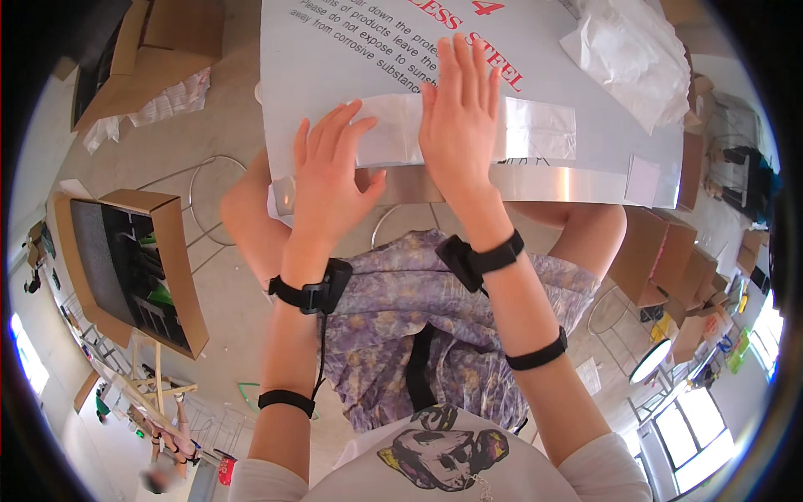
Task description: Folding and assembling small white paper boxes or inserts on a stainless steel table.
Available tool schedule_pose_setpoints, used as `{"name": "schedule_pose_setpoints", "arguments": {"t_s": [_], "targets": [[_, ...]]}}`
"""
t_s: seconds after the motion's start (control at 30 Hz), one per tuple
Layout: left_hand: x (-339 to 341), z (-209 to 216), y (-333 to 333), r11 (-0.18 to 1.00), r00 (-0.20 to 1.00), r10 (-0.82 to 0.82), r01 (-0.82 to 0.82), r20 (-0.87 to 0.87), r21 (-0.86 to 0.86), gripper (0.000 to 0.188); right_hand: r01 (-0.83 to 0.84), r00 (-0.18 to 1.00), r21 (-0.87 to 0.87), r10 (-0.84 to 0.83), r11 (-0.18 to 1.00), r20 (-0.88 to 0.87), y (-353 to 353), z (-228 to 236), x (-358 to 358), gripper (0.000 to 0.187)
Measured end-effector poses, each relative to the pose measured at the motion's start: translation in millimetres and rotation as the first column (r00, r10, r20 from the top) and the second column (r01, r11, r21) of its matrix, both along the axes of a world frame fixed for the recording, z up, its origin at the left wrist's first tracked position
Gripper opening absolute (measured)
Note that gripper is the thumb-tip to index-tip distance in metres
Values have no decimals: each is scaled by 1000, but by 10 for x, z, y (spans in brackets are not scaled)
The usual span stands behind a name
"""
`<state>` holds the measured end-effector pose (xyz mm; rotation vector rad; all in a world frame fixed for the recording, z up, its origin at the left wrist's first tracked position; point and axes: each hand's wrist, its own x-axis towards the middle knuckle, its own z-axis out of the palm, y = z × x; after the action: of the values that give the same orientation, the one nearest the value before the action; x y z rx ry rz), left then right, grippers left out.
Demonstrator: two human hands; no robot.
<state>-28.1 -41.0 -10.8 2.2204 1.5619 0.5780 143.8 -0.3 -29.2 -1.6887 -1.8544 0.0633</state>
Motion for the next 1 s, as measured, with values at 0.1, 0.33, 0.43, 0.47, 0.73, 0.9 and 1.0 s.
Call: {"name": "schedule_pose_setpoints", "arguments": {"t_s": [0.1,0.33,0.43,0.47,0.73,0.9,1.0], "targets": [[64,-51,-11,999,1000,24,-25,14,37,55,16,995,-52,-10,999,103,81,-203,-25,48],[124,-81,-7,989,995,60,-69,74,130,38,10,990,-50,-3,999,143,105,-296,-25,48],[147,-147,-46,977,984,128,-146,121,153,33,12,991,-49,-6,999,130,101,-302,-32,47],[161,-162,-61,964,971,185,-209,150,163,31,11,992,-49,-5,999,127,102,-305,-32,47],[239,-93,-180,739,259,655,-413,709,-532,16,11,996,-40,-7,999,91,115,-322,-35,48],[349,8,-177,732,128,638,-408,759,-546,20,24,988,-51,-15,998,155,108,-311,-48,54],[492,60,-201,775,226,581,-448,782,-446,24,25,986,-28,-20,999,164,108,-290,-34,54]]}}
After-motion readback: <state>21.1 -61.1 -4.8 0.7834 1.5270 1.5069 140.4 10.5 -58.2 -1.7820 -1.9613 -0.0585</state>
